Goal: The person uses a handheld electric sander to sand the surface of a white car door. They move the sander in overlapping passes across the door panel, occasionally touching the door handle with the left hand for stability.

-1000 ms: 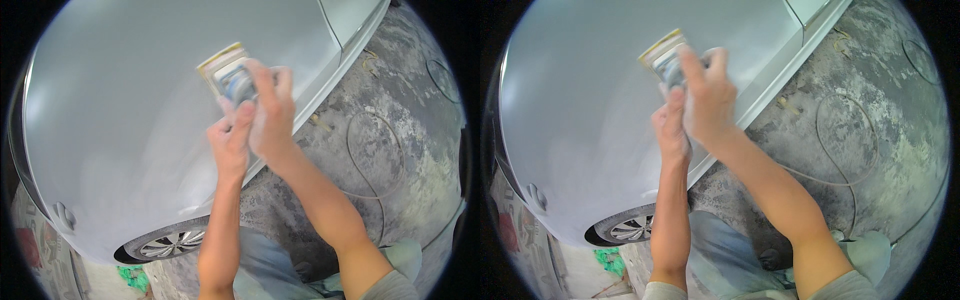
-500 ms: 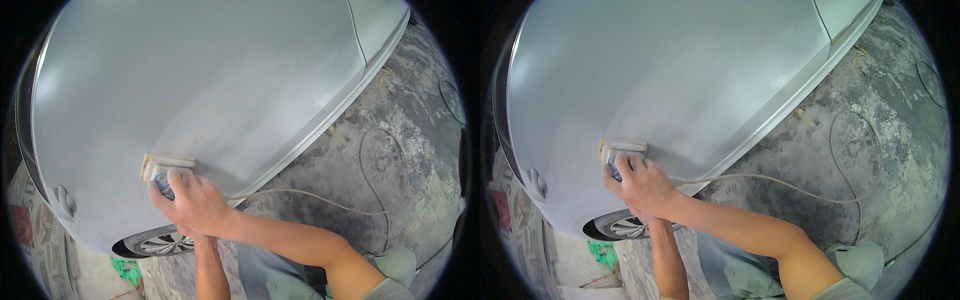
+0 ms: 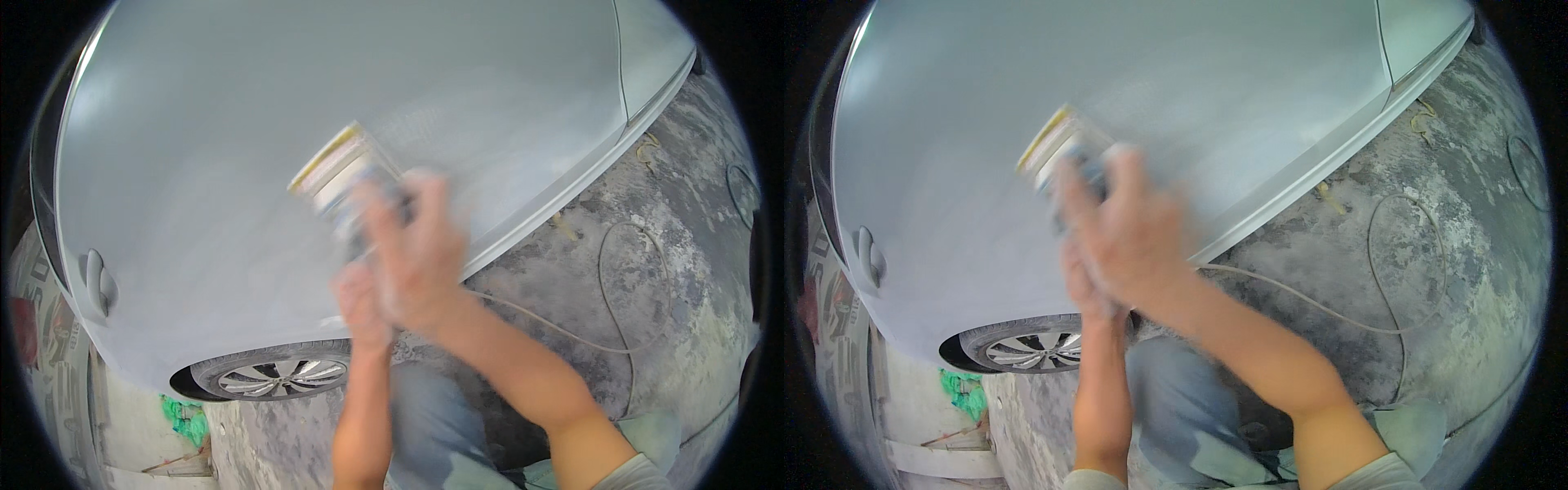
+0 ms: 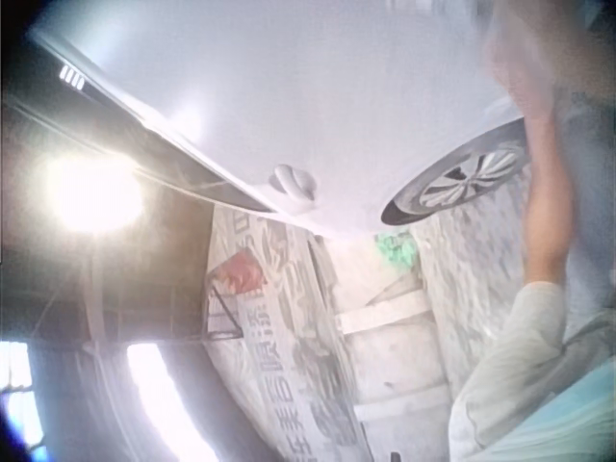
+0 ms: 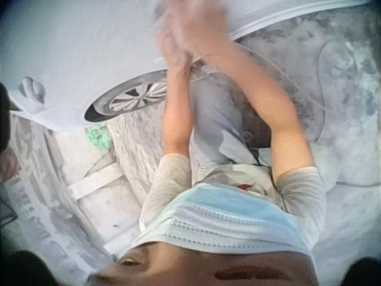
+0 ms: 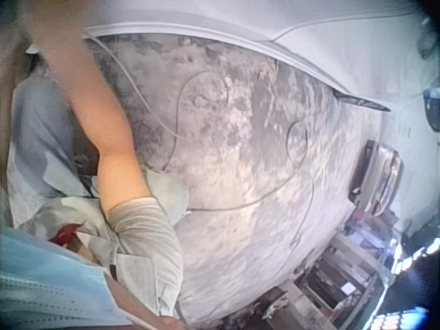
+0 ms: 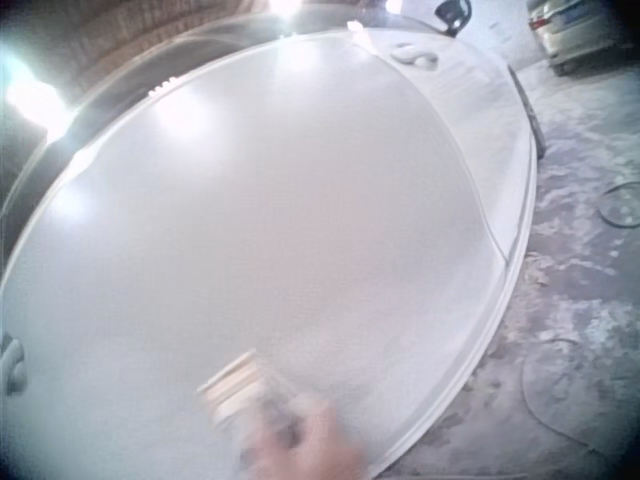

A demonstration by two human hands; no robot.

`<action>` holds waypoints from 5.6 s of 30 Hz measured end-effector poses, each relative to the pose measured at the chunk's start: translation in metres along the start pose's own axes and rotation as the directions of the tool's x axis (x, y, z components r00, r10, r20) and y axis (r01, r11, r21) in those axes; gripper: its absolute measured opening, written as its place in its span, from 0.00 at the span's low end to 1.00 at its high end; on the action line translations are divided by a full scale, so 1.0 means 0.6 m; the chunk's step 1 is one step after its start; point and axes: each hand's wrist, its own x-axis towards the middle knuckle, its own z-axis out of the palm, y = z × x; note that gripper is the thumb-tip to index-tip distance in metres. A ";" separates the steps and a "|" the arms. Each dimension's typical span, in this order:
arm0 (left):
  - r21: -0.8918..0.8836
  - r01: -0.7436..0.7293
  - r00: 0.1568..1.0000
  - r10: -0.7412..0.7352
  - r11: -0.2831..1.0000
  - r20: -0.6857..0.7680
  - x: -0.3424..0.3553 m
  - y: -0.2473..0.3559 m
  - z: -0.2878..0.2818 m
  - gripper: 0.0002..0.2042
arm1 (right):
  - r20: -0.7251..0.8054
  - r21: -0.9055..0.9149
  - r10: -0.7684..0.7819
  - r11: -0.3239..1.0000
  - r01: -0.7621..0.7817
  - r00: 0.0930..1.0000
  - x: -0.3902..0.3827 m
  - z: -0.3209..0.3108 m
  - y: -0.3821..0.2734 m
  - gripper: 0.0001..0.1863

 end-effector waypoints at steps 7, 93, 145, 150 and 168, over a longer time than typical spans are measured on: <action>-0.006 -0.229 0.923 0.215 0.974 -0.320 -0.068 0.010 -0.112 0.18 | 0.170 0.124 -0.239 0.968 0.219 0.956 -0.032 0.060 -0.125 0.31; 0.056 -0.200 0.980 0.201 0.978 0.000 0.006 -0.010 0.025 0.30 | 0.019 0.040 -0.014 0.999 0.013 1.000 0.043 -0.037 0.008 0.27; 0.309 -0.228 0.940 0.292 0.923 -0.177 -0.057 -0.012 -0.037 0.16 | 0.324 0.128 -0.181 0.981 0.147 0.928 -0.061 0.027 -0.076 0.30; 0.251 -0.264 0.938 0.309 0.931 -0.158 -0.042 -0.027 -0.027 0.16 | 0.160 0.110 -0.108 0.990 0.091 0.981 -0.027 0.007 -0.038 0.30; 0.639 -0.146 0.784 0.482 0.755 -0.392 -0.078 0.046 -0.121 0.17 | 0.266 0.150 -0.382 0.923 0.353 0.885 -0.003 0.074 -0.170 0.28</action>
